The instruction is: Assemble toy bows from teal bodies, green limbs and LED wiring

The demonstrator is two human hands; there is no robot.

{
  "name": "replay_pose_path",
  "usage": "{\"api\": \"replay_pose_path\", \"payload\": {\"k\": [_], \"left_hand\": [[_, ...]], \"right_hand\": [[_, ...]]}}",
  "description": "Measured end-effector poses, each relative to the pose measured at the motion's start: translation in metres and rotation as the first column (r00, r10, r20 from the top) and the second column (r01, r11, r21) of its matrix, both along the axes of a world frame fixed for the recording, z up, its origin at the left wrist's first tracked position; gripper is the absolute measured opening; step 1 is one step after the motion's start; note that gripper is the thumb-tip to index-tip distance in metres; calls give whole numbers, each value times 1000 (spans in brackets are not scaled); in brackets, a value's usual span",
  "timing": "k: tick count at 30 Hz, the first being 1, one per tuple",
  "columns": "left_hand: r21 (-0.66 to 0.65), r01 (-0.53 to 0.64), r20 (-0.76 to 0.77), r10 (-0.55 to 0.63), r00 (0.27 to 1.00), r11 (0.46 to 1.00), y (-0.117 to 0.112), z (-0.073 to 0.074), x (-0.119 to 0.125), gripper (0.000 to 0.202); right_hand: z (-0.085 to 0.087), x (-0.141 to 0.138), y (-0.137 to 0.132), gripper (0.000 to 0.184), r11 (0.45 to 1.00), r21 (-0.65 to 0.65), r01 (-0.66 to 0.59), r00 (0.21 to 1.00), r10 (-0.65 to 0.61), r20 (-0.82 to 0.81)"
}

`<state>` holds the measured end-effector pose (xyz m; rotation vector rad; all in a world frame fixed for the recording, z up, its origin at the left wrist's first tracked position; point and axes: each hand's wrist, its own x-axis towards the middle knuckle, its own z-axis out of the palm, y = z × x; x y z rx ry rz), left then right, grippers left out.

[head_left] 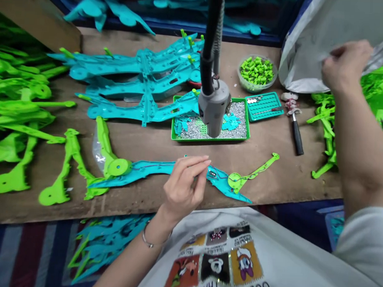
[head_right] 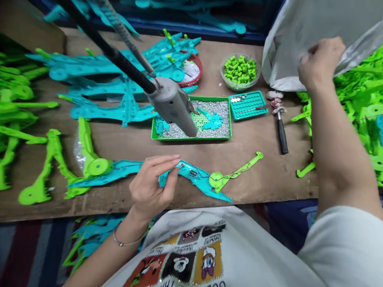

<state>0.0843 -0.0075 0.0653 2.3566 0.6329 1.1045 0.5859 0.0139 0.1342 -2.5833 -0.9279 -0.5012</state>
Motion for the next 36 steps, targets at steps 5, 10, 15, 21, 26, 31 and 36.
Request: {"api": "replay_pose_path", "payload": {"k": [5,10,15,21,26,31,36], "left_hand": [[-35,110,-34,-111,993,993,-15,-2,19,46],[-46,344,-206,-346,915,938,-41,-3,44,83],[-162,467,-279,-494,823,869,-81,-27,41,45],[-126,379,-399,-397,826,917,-91,-35,26,53],[-220,267,-195,-311,930,938,-57,-26,16,71],[-279,247,-206,-309,928,928,-50,-37,11,76],[-288,353,-206,-417,885,890,-52,-46,23,74]], "right_hand": [[70,-107,-131,44,945,-45,-325,945,327,24],[77,-193,-223,7,724,221,-653,556,657,-509],[-5,-244,-247,40,847,530,-39,346,509,-788],[-81,-290,-257,38,881,316,354,-90,368,-925],[-95,-261,-251,46,839,323,437,-78,394,-916],[-106,-250,-231,45,877,264,402,-154,349,-924],[-111,-251,-221,46,907,242,345,-176,316,-932]]}}
